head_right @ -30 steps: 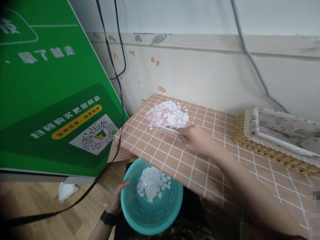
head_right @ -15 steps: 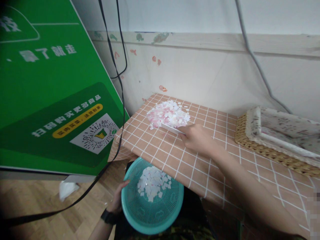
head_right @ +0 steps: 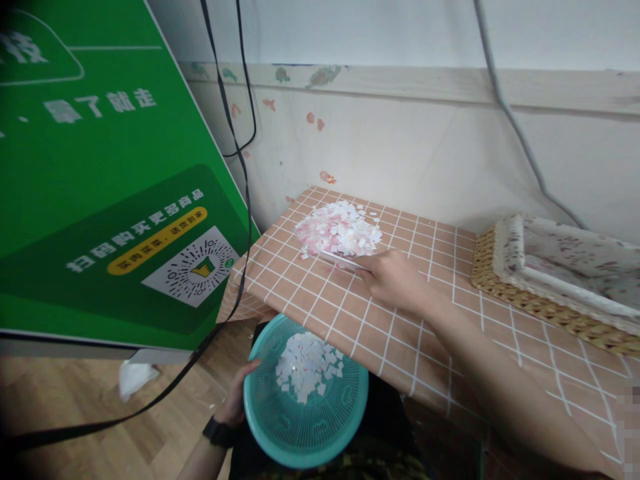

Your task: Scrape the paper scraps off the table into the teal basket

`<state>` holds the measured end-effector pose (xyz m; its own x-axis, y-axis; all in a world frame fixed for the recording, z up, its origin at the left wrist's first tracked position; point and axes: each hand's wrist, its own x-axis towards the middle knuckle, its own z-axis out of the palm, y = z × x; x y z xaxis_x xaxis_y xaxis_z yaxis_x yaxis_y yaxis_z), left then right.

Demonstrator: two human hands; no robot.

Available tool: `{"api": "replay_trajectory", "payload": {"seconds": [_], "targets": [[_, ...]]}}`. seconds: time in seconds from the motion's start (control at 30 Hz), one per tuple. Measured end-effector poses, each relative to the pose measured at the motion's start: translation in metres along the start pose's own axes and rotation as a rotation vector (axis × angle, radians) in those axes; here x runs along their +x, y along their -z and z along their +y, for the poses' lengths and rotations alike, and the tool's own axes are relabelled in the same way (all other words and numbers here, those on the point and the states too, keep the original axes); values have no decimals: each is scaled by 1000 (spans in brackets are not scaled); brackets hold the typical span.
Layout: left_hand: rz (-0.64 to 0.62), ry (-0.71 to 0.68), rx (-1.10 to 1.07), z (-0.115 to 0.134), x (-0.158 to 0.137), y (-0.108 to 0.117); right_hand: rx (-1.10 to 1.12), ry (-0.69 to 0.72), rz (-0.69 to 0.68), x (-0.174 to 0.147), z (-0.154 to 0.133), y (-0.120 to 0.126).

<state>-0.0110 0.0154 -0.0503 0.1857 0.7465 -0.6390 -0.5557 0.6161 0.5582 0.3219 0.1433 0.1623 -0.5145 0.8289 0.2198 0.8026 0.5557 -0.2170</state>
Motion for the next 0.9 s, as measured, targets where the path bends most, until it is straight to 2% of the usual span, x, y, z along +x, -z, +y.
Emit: {"api": "replay_trajectory", "payload": {"seconds": [0.13,0.27,0.47,0.63,0.9], "targets": [[-15,20,-8,0,1,2,-24,-19,7,-1,2,4],[-16,34,-7,0,0,0,-68,-67,38,-5,13,19],[14,18,-5,0,0,0,-4,-101,-89,-10,17,38],[34,18,-9,2,-1,-3,-32,-72,-128,-8,15,35],[57,1,13,3,-3,-5,-119,-140,-67,-8,27,31]]}}
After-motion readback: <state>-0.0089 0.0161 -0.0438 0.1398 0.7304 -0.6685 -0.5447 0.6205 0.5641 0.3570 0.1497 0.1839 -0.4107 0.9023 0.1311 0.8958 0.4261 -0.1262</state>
